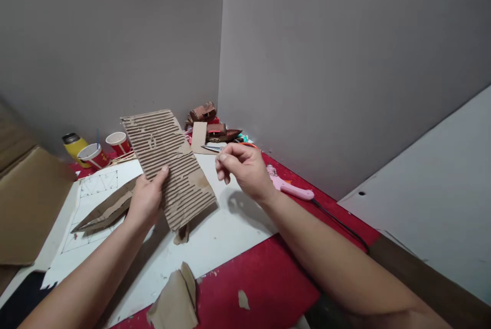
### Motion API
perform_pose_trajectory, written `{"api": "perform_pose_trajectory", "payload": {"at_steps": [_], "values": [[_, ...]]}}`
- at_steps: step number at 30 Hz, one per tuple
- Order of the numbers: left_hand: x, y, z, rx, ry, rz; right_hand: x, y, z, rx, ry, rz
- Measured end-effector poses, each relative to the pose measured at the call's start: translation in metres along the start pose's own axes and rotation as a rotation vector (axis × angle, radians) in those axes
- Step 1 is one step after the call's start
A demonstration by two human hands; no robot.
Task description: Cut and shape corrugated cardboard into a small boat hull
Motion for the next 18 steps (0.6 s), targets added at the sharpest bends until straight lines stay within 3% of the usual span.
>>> {"api": "perform_pose_trajectory", "payload": {"at_steps": [2,6,8,18], "values": [[-0.001,0.000,-0.002,0.025,-0.022,0.003,-0.003,0.003,-0.003,0.038,-0.009,0.016],[-0.002,-0.001,0.000,0.095,-0.023,-0.071,0.001,0.017,-0.006,0.310,-0.073,0.087],[-0.002,-0.002,0.001,0.120,-0.008,-0.140,0.005,0.021,-0.004,0.377,-0.122,0.162],[0.012,0.004,0.015,0.185,-0.149,-0.376,0.019,0.029,0.000,0.275,-0.187,0.545]]}}
Point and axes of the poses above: each hand's wrist, its own z-axis away from the middle knuckle, its own x-axis out of the palm, y = z × x, the point moved 2 cm from there along -z, towards the middle knuckle, and after that the axes turned 15 degrees about -y, right-handed, at the moved point
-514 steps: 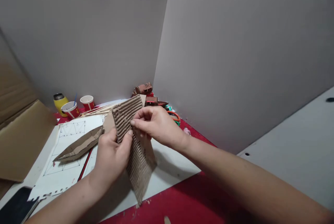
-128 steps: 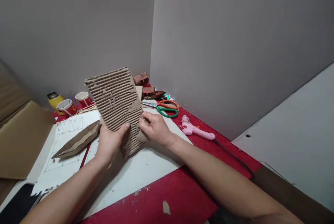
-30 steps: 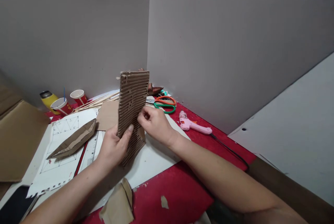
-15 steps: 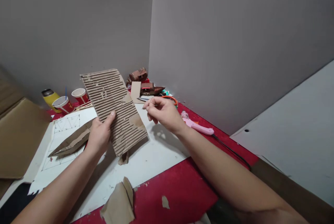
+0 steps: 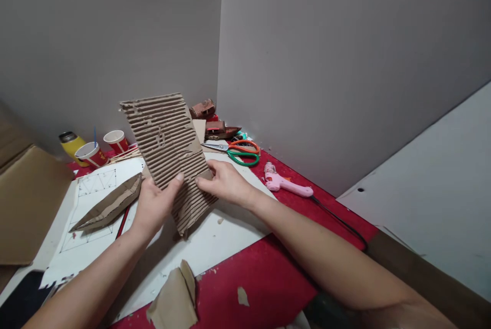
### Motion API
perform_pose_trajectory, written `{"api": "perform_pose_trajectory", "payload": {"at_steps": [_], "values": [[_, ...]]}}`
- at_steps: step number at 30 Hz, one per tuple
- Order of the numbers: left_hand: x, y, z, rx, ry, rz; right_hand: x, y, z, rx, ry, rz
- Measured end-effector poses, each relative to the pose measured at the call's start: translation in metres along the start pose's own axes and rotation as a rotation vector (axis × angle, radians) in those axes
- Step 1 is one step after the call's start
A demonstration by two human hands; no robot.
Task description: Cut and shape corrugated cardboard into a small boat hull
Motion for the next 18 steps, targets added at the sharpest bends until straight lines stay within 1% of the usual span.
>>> {"api": "perform_pose_trajectory", "payload": {"at_steps": [2,5,7,8,10,13,15,16,18], "values": [[0.003,0.003,0.004,0.021,-0.018,-0.072,0.000,-0.003,0.001,0.016,0.021,0.084],[0.010,0.008,0.011,0.111,-0.025,-0.241,-0.001,-0.009,0.005,0.058,0.032,0.183],[0.015,0.010,0.015,0.146,-0.037,-0.325,-0.002,-0.011,0.007,0.082,0.036,0.219],[0.016,0.010,0.017,0.150,-0.044,-0.351,-0.003,-0.012,0.007,0.086,0.030,0.200],[0.016,0.011,0.017,0.139,-0.035,-0.373,-0.005,-0.011,0.006,0.081,-0.015,0.087],[0.007,0.012,0.011,0.088,0.069,-0.291,-0.010,-0.010,0.004,0.079,-0.126,-0.136],[0.001,0.010,0.005,0.051,0.136,-0.133,-0.014,-0.009,0.003,0.078,-0.179,-0.309],[-0.001,0.008,0.002,0.034,0.139,-0.037,-0.015,-0.009,0.002,0.080,-0.196,-0.404],[0.000,0.001,-0.002,0.004,0.087,0.141,-0.016,-0.009,0.001,0.098,-0.208,-0.554]]}}
Point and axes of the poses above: each hand's wrist, its own z-axis away from the middle knuckle, its own x-axis out of the palm, y = z × x, the point moved 2 cm from there along -z, towards the middle knuckle, and after that the axes turned 15 degrees about -y, right-handed, at the moved point
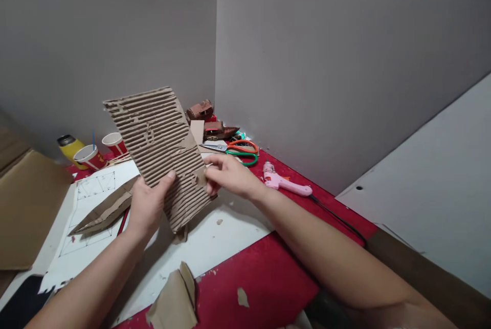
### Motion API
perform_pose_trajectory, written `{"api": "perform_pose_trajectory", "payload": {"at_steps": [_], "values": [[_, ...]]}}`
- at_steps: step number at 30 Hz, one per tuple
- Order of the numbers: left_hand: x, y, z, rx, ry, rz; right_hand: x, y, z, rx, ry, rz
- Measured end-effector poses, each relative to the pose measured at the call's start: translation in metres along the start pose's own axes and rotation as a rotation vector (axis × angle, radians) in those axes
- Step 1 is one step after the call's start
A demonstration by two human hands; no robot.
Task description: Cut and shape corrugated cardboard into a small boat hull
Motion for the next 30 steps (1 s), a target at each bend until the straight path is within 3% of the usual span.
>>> {"api": "perform_pose_trajectory", "payload": {"at_steps": [3,5,7,9,12,17,25,30], "values": [[0.003,-0.012,0.001,-0.015,-0.040,0.111,-0.002,0.002,-0.003,0.029,0.055,-0.089],[0.003,-0.017,0.003,-0.005,0.008,0.068,-0.004,0.003,-0.004,-0.030,0.187,-0.084],[0.002,-0.019,0.004,0.005,0.049,-0.029,-0.005,0.003,-0.001,-0.162,0.367,0.077],[0.001,-0.016,0.006,0.012,0.057,-0.131,-0.001,0.003,0.002,-0.260,0.435,0.362],[0.004,-0.007,0.008,0.019,0.021,-0.260,0.010,0.007,0.004,-0.185,0.315,0.707],[0.010,0.002,0.012,0.042,-0.079,-0.369,0.016,0.008,0.002,0.007,0.186,0.983],[0.014,0.003,0.017,0.054,-0.134,-0.450,0.021,0.010,0.000,0.080,0.070,1.044],[0.019,-0.002,0.020,0.042,-0.173,-0.363,0.023,0.023,-0.005,0.099,0.146,1.041]]}}
Point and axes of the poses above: each hand's wrist, its own z-axis away from the middle knuckle, its own x-axis out of the palm, y = z × x, the point moved 2 cm from there along -z, towards the middle knuckle, and after that the axes turned 15 degrees about -y, right-handed, at the moved point
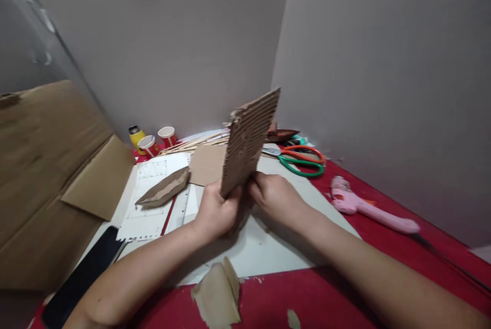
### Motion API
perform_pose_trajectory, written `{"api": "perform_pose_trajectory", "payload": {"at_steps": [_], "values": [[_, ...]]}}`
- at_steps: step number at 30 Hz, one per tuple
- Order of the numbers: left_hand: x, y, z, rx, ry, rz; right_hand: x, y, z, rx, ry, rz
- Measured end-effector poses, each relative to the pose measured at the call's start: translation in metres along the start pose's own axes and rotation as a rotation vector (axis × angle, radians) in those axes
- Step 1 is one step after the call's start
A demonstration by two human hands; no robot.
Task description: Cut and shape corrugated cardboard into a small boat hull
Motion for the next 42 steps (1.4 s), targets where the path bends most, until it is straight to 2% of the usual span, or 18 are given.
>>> {"api": "perform_pose_trajectory", "payload": {"at_steps": [3,6,8,10,12,14,16,18,21,23,26,29,34,37,39,42], "values": [[0.000,-0.004,-0.001,-0.030,0.052,0.047,0.003,0.006,-0.005,-0.015,0.116,-0.071],[-0.006,-0.008,-0.004,-0.064,0.151,0.137,0.001,0.008,-0.007,-0.185,0.234,-0.319],[-0.013,-0.013,-0.007,-0.077,0.205,0.193,-0.002,0.009,-0.005,-0.280,0.260,-0.526],[-0.022,-0.022,-0.014,-0.066,0.254,0.244,-0.006,0.010,-0.003,-0.304,0.264,-0.662],[-0.032,-0.033,-0.021,-0.039,0.327,0.303,-0.012,0.010,0.001,-0.288,0.275,-0.709],[-0.041,-0.042,-0.028,-0.029,0.408,0.345,-0.019,0.010,0.005,-0.287,0.322,-0.781],[-0.047,-0.049,-0.032,-0.026,0.434,0.372,-0.026,0.011,0.009,-0.320,0.361,-0.867],[-0.050,-0.052,-0.034,-0.018,0.434,0.388,-0.032,0.010,0.011,-0.371,0.332,-0.926],[-0.053,-0.054,-0.035,-0.008,0.458,0.389,-0.031,0.005,0.013,-0.417,0.130,-0.943],[-0.057,-0.056,-0.036,-0.009,0.489,0.384,-0.023,-0.002,0.013,-0.439,-0.015,-0.873],[-0.065,-0.055,-0.040,0.001,0.542,0.387,-0.001,-0.013,0.012,-0.450,-0.227,-0.561],[-0.073,-0.046,-0.043,0.019,0.579,0.399,0.021,-0.022,0.011,-0.452,-0.355,-0.352],[-0.075,-0.018,-0.044,0.093,0.560,0.508,0.028,-0.043,0.029,-0.577,-0.458,-0.130],[-0.072,-0.005,-0.042,0.098,0.499,0.544,0.033,-0.059,0.051,-0.574,-0.516,0.038],[-0.071,0.000,-0.040,0.095,0.475,0.553,0.043,-0.069,0.066,-0.603,-0.452,0.154],[-0.072,0.004,-0.036,0.085,0.471,0.556,0.063,-0.079,0.082,-0.732,-0.359,0.262]]}}
Point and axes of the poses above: each hand's wrist, its own z-axis away from the middle knuckle, its own x-axis out of the palm, y = z × x, the point moved 2 cm from there along -z, towards the middle knuckle, and after that the axes turned 15 degrees about -y, right-handed, at the moved point
